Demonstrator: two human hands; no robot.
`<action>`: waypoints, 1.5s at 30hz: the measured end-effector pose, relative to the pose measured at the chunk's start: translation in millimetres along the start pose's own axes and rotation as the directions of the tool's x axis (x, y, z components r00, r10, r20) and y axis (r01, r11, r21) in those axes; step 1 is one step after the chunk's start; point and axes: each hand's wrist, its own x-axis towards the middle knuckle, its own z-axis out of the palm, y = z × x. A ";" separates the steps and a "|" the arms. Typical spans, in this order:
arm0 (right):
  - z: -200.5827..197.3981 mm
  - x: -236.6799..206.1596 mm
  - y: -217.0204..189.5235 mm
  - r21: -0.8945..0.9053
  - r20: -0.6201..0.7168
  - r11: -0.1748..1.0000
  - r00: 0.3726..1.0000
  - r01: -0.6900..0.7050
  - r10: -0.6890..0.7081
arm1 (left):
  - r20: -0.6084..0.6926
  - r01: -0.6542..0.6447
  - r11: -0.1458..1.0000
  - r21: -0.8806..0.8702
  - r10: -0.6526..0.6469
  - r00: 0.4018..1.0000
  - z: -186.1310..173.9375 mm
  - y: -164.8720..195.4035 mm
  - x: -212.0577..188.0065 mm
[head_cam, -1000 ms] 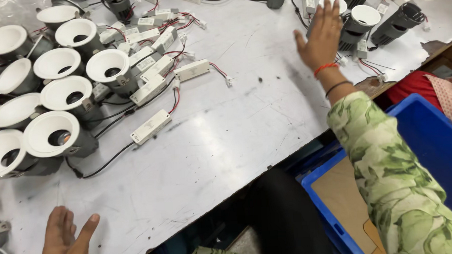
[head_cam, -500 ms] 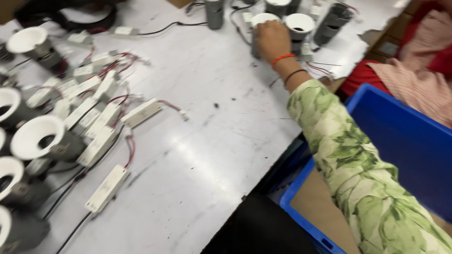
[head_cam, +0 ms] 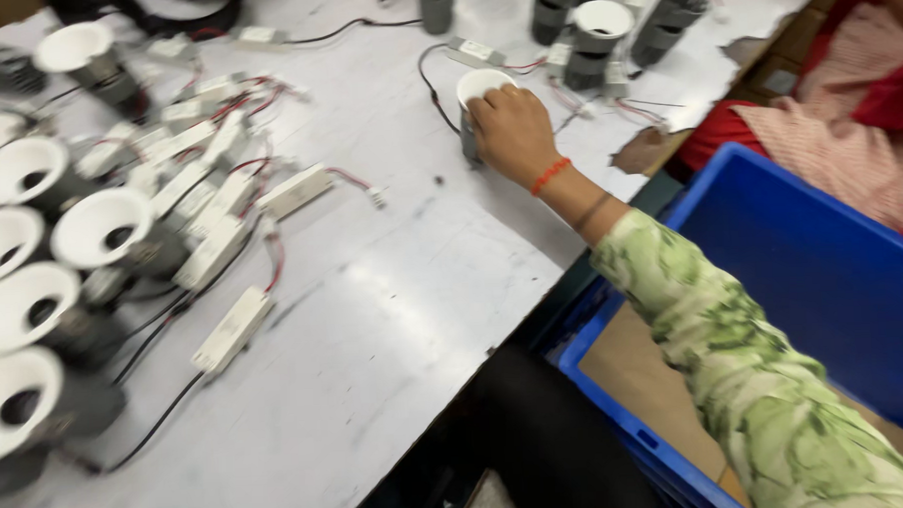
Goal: The person assembles recessed light fixtures by hand. They pick up metal rings from a blue bin, attach them to the light housing, and connect the power driver to the fixture. The person repeats this process for multiple units, placing completed fixtures on the table.
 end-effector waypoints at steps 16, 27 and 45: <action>-137.5 -59.5 -212.9 0.440 0.214 0.864 0.906 0.244 -0.365 | -0.041 -0.210 0.959 0.191 0.222 0.974 -33.2 36.4 -59.3; -140.6 -53.3 -261.5 0.726 -0.006 0.601 0.878 0.333 -0.479 | -0.012 -0.296 0.937 0.186 0.304 0.953 -32.0 93.3 -68.7; -233.2 -62.5 -230.7 0.889 -0.237 -0.438 0.953 0.133 -0.191 | 0.088 -0.408 0.911 0.064 0.403 0.911 41.3 156.4 -39.7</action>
